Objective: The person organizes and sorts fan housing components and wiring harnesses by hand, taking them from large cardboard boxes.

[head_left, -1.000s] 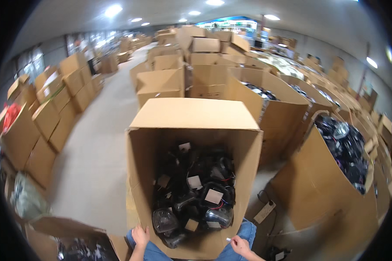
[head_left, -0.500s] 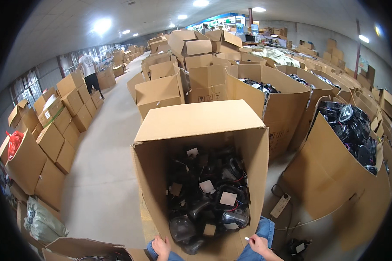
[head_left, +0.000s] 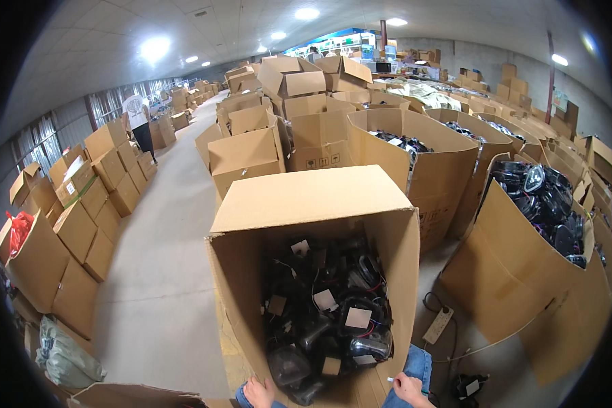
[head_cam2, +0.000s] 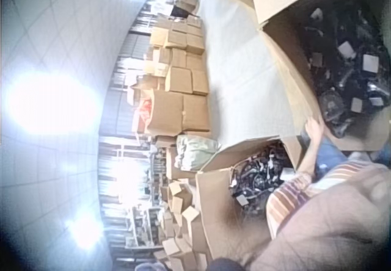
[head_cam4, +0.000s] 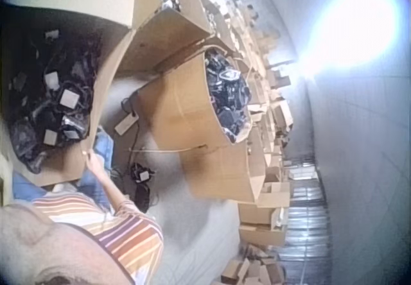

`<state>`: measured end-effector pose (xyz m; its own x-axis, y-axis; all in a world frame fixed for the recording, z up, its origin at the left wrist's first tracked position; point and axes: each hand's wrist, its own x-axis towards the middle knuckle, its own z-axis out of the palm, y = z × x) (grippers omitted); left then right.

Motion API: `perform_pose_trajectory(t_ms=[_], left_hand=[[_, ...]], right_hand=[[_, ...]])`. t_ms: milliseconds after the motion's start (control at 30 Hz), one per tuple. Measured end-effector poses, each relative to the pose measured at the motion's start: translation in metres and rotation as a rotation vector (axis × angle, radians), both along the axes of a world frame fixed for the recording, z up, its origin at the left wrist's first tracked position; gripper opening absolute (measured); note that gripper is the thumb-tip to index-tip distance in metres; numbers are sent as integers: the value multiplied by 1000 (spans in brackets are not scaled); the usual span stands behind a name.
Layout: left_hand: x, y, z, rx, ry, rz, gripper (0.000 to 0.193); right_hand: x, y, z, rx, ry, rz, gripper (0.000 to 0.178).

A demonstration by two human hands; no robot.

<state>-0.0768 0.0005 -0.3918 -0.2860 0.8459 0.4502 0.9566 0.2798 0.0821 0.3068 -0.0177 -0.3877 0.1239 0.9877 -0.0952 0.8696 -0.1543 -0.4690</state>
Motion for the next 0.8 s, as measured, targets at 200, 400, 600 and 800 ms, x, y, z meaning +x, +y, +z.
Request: perform_pose_trajectory(t_ms=[200, 400, 600, 800], left_hand=[[-3, -2, -8, -2, 28, 6, 42], [-4, -6, -7, -85, 46, 50, 46], [4, -2, 10, -351, -116, 147, 51], [-17, -2, -21, -114, -170, 141, 33]], right_hand=[[2, 0, 3, 12, 27, 35, 13], [7, -2, 5, 58, 50, 57, 13], [10, 0, 5, 51, 48, 55, 13], [5, 6, -1, 78, 62, 97, 13]])
